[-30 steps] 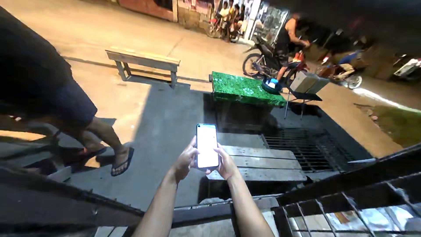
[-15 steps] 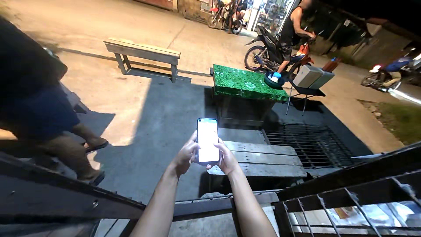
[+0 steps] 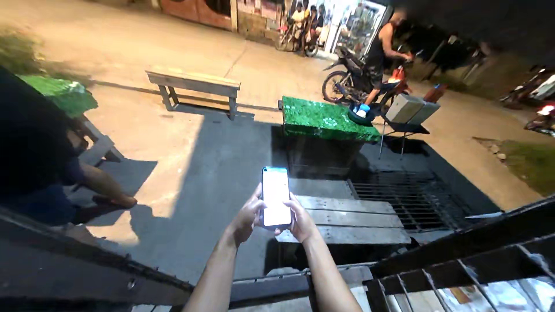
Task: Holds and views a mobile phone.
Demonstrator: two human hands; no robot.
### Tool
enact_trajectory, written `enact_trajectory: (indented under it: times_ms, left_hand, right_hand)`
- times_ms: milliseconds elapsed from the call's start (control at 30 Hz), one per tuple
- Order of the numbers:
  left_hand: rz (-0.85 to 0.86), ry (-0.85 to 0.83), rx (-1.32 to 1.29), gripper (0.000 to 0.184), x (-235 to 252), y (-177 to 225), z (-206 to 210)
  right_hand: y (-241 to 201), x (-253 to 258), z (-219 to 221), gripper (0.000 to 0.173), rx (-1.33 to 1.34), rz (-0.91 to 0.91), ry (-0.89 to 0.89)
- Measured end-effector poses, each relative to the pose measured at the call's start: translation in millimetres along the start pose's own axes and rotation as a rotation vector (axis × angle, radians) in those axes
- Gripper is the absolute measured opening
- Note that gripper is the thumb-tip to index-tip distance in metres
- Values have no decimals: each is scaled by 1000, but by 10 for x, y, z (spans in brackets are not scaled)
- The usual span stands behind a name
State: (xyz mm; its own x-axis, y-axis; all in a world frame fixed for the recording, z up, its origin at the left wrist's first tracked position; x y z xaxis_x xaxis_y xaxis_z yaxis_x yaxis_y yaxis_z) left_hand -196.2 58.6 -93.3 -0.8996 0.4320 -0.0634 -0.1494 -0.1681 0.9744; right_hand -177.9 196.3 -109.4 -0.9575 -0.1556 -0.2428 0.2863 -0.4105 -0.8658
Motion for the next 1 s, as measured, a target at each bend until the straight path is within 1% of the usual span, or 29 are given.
enact_trajectory:
  times_ms: [67,133,233,333,400,500,867,1000]
  left_hand:
    - [43,-17,-10,66,-7,5,8]
    - [45,-24,-17,66,-23,-59,-2]
    - [61,-62,-29,73,38,-53,-18]
    - [15,13,-15,63,-35,-26,-1]
    - [-24,28,0,66,-27,-63,-20]
    - [-45,23,3,67,-4,-89,-28]
    - [-43,8,-28,68,1,-71,-14]
    - [-23,10,-6,68,0,-66,-24]
  right_hand:
    - [9,-11,4,48,2,-1,1]
    - [66,-38,-11,47,16,8,4]
    - [18,-8,-8,48,11,-3,3]
    - [28,-32,5,46,-3,1,3]
    - [43,-32,-6,43,-3,7,0]
    - [46,-17,-28,45,-13,9,-10]
    - [38,-12,-25,46,1,14,-12]
    - [40,-1,-36,41,13,4,-8]
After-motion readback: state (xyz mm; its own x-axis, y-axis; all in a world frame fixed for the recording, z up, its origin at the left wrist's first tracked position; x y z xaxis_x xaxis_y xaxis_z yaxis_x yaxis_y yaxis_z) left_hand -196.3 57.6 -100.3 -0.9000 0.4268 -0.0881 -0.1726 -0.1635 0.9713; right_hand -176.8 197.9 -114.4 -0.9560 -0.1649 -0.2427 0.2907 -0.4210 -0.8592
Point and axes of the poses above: each hand's wrist, its own x-axis towards the middle knuckle, its own z-axis out of the palm, y = z × x, the point moved 5 cm from there along x, towards the middle knuckle, and after that the axes turned 4 degrees about x, right-handed, at the moved point
